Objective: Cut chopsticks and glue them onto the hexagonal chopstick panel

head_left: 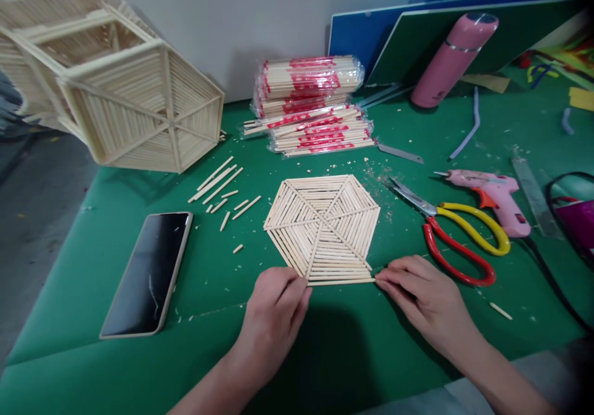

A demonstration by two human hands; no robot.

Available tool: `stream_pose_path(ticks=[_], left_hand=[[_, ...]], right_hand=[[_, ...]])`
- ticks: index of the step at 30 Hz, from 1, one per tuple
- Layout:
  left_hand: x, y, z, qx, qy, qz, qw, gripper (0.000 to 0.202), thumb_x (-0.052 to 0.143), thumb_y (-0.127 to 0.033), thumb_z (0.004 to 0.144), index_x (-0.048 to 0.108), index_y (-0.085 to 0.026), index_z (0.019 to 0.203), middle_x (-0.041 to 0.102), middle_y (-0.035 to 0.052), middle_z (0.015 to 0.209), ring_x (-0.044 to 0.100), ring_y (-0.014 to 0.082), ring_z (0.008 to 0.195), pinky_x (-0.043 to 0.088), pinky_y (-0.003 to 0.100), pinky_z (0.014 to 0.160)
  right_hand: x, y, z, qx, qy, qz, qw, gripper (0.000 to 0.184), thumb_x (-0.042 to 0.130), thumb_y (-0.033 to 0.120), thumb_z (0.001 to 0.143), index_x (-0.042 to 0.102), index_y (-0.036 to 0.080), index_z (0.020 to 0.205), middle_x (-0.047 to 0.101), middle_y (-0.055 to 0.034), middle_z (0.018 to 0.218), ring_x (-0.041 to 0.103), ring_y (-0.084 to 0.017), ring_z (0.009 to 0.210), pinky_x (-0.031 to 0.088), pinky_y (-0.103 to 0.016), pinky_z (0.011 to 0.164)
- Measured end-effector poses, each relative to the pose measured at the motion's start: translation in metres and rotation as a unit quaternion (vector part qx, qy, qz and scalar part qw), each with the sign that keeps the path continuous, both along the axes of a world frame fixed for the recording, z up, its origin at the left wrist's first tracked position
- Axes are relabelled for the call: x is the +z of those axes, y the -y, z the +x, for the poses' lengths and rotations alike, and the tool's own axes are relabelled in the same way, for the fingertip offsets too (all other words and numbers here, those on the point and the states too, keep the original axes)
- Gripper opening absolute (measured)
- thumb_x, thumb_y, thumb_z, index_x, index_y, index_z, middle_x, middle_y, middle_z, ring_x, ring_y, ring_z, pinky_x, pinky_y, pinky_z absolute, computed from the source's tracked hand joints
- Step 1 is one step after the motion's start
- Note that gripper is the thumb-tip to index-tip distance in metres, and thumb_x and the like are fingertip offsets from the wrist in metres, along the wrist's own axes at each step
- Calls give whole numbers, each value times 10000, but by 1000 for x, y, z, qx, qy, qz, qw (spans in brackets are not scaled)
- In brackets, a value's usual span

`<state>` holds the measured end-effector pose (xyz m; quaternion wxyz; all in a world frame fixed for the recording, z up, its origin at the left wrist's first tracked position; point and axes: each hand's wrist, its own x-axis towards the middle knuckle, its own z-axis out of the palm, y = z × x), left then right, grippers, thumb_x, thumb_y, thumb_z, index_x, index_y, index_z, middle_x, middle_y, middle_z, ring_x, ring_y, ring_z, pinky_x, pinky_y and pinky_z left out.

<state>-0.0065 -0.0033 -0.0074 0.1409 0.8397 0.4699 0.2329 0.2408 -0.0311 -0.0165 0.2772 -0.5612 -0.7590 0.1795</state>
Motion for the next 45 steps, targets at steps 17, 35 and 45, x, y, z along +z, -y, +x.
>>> stream_pose_path(ticks=[17, 35, 45], left_hand=[[1, 2, 0, -62, -56, 7, 997, 179, 385, -146, 865, 559, -182, 840, 574, 17, 817, 486, 142, 744, 299, 350, 828], [1, -1, -2, -38, 31, -29, 998, 111, 477, -116, 816, 571, -176, 808, 564, 28, 813, 493, 141, 762, 388, 286, 712], [11, -2, 4, -12, 40, -33, 999, 198, 419, -141, 840, 581, -164, 728, 589, 16, 729, 518, 125, 692, 436, 252, 673]], right_hand=[[2, -1, 0, 10, -10, -20, 1000, 113, 516, 186, 823, 626, 186, 850, 604, -39, 821, 541, -136, 728, 420, -270, 654], [4, -3, -3, 0, 15, -18, 1000, 139, 507, 219, 828, 643, 191, 830, 616, -42, 804, 544, -138, 700, 421, -265, 624], [2, -2, -3, -3, 9, -4, 1000, 100, 542, 189, 808, 639, 189, 832, 609, -39, 789, 530, -133, 685, 418, -266, 614]])
